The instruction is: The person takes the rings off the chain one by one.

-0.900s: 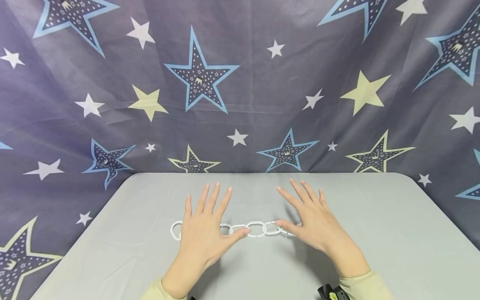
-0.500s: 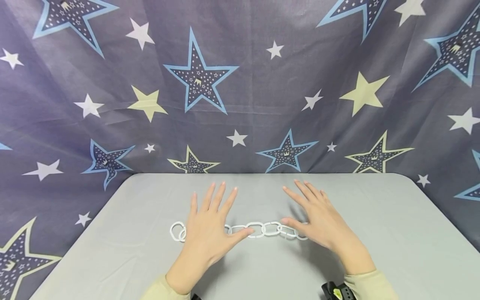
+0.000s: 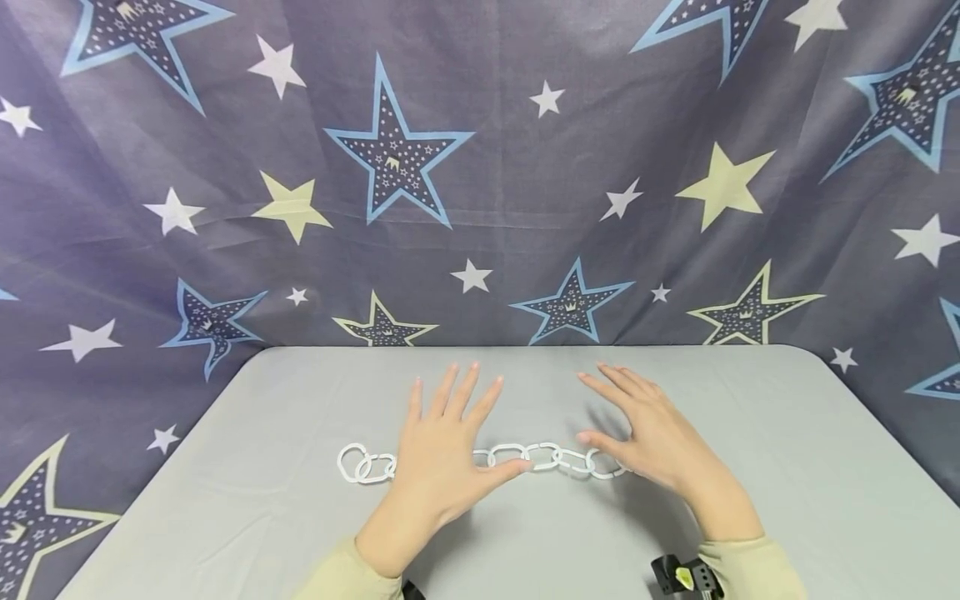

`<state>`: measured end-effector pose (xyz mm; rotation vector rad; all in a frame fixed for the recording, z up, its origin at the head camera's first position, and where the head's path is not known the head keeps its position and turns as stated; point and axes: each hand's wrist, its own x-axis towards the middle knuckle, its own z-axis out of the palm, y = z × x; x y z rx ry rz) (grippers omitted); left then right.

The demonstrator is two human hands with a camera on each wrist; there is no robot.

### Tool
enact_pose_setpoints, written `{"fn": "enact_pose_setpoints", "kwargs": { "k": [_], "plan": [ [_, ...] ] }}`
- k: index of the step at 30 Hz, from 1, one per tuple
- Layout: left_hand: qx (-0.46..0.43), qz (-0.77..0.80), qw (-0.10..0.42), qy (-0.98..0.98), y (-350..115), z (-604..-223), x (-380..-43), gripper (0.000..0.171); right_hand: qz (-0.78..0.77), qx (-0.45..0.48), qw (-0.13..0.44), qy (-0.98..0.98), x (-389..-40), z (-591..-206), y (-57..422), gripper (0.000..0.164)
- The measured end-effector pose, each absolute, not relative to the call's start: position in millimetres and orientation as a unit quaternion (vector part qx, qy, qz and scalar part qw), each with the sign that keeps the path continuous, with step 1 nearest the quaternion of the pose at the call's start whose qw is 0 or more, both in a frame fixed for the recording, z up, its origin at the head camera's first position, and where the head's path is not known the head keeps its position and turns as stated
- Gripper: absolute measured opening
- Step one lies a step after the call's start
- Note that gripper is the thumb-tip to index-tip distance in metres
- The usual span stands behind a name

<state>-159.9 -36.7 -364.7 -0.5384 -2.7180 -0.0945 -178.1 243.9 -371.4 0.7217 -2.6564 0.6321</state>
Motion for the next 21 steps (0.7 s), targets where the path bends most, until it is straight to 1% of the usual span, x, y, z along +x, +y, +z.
{"fn": "enact_pose_setpoints", "kwargs": {
  "k": [4, 13, 21],
  "plan": [
    [-0.203, -0.027, 0.187, -0.961, -29, -366, -162, 0.099, 0.231, 0.247, 0.153, -0.928, -178, -371, 249, 0.072],
    [-0.225, -0.017, 0.177, -0.958, -10, -369, -162, 0.097, 0.264, 0.246, 0.150, -0.921, -178, -374, 258, 0.069],
    [-0.257, -0.027, 0.160, -0.953, 8, -372, -168, 0.094, 0.310, 0.227, 0.108, -0.917, -180, -376, 271, 0.067]
  ]
}}
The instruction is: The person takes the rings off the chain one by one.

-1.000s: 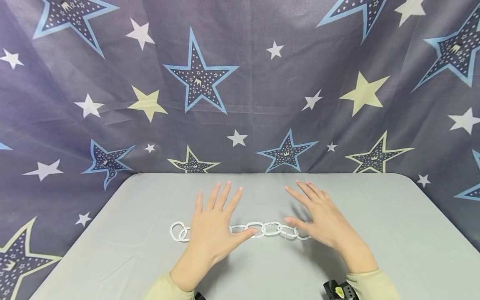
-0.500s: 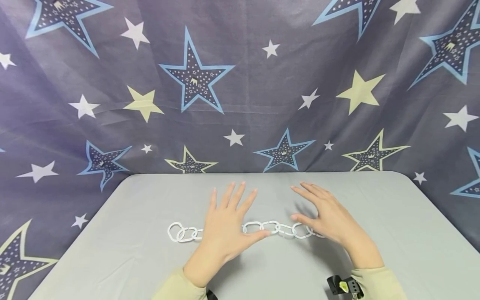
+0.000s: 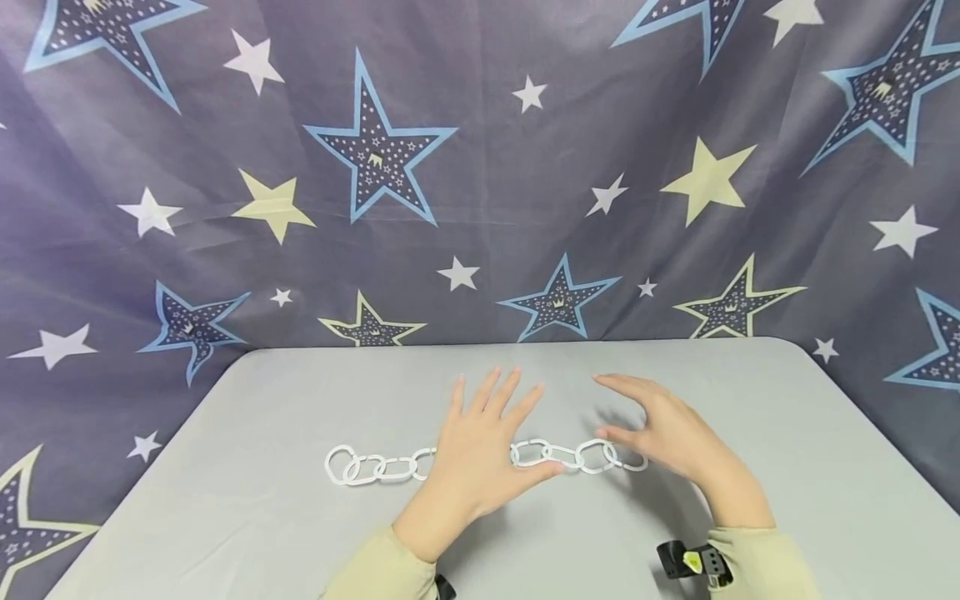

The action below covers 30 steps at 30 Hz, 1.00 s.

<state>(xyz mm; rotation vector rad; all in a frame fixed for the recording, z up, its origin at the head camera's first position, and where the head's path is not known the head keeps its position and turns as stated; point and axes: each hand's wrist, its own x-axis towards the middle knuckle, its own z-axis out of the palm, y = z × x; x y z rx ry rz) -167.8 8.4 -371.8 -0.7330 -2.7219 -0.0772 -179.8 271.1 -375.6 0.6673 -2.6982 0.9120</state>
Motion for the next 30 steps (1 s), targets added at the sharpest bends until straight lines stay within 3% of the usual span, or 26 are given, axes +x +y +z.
{"fn": "enact_pose_setpoints", "kwargs": {
  "k": [12, 30],
  "plan": [
    [-0.278, -0.020, 0.114, -0.953, 25, -370, -175, 0.085, 0.331, 0.200, 0.070, -0.920, -182, -375, 288, 0.061],
    [-0.322, -0.016, 0.088, -0.942, 43, -381, -180, 0.077, 0.342, 0.207, 0.041, -0.916, -183, -385, 300, 0.043]
  ]
}}
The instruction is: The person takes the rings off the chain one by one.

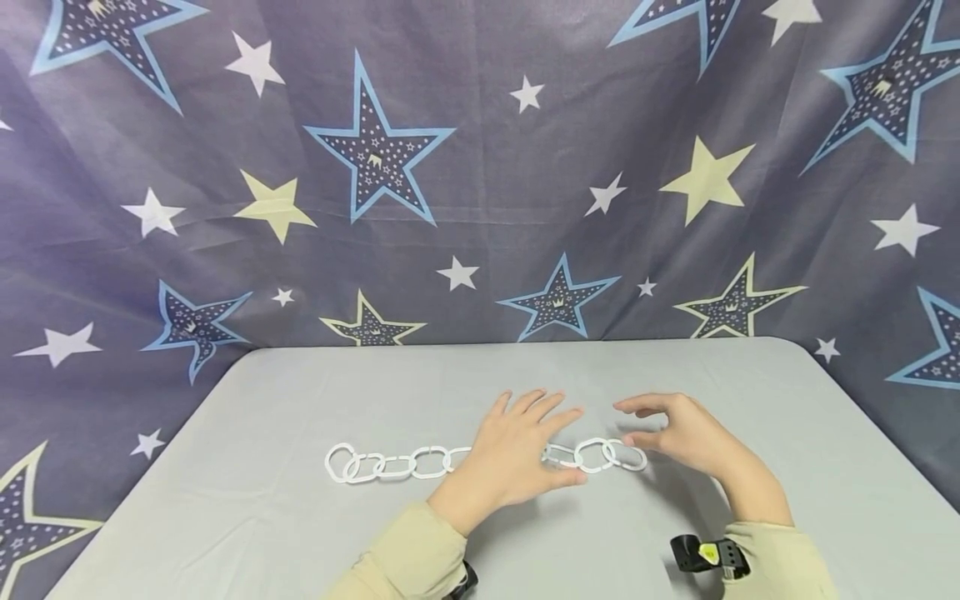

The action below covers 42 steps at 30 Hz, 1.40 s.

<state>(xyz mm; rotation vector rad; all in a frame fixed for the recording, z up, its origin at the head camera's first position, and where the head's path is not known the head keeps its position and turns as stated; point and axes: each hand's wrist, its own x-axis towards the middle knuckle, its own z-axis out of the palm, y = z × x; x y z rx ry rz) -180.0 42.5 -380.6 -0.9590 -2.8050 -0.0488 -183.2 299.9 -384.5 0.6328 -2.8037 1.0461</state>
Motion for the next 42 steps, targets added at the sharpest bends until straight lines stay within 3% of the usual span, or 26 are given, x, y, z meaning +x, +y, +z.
{"fn": "enact_pose_setpoints", "kwargs": {
  "k": [30, 42],
  "plan": [
    [-0.352, -0.027, 0.080, -0.932, 62, -401, -190, 0.038, 0.411, 0.243, -0.011, -0.879, -190, -408, 316, 0.026],
    [-0.344, -0.052, 0.037, -0.937, 67, -401, -194, 0.028, 0.423, 0.234, -0.053, -0.874, -190, -415, 320, 0.024]
  ]
}}
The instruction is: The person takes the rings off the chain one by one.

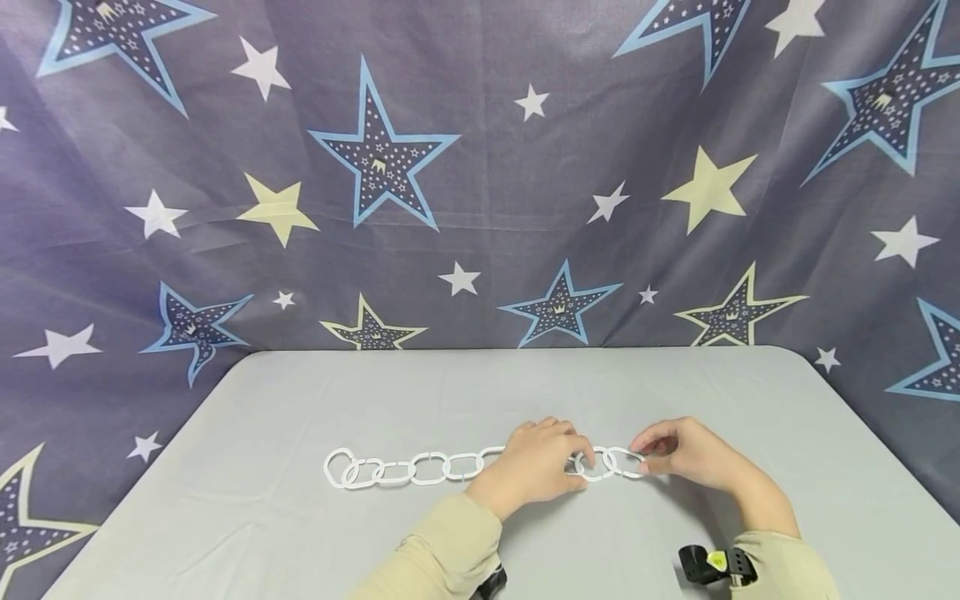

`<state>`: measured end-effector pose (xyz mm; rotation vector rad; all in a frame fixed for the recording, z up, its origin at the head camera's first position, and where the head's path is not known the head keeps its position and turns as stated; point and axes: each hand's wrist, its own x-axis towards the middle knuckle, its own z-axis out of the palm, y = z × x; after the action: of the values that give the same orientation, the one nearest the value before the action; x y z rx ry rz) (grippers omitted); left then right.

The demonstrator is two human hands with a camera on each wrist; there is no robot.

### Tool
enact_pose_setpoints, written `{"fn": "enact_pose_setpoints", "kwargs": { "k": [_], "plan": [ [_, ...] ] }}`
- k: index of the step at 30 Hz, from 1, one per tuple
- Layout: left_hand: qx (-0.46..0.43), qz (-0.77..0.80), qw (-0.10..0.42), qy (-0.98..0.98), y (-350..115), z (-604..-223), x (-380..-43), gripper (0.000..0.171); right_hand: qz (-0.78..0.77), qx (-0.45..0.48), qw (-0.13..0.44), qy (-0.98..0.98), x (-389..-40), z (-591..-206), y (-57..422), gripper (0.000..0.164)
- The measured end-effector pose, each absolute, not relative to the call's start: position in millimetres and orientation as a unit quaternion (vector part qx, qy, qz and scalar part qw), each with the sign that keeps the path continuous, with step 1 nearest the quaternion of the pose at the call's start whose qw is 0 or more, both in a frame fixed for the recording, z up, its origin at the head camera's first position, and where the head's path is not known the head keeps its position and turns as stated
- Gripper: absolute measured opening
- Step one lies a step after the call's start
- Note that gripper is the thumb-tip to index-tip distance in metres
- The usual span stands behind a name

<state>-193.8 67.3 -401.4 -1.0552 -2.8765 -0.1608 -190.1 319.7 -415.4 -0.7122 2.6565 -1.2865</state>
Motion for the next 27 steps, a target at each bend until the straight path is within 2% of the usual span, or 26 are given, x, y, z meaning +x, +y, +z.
{"fn": "enact_pose_setpoints", "kwargs": {
  "k": [6, 20, 27],
  "plan": [
    [-0.322, -0.090, -0.004, -0.942, 69, -403, -197, 0.022, -0.410, -0.242, 0.053, 0.878, -189, -419, 320, 0.022],
    [-0.313, -0.077, 0.003, -0.947, 78, -402, -197, 0.018, -0.395, -0.280, 0.036, 0.874, -189, -422, 320, 0.022],
    [-0.305, -0.068, 0.003, -0.950, 78, -404, -195, 0.018, -0.374, -0.259, 0.036, 0.890, -189, -422, 313, 0.019]
  ]
}}
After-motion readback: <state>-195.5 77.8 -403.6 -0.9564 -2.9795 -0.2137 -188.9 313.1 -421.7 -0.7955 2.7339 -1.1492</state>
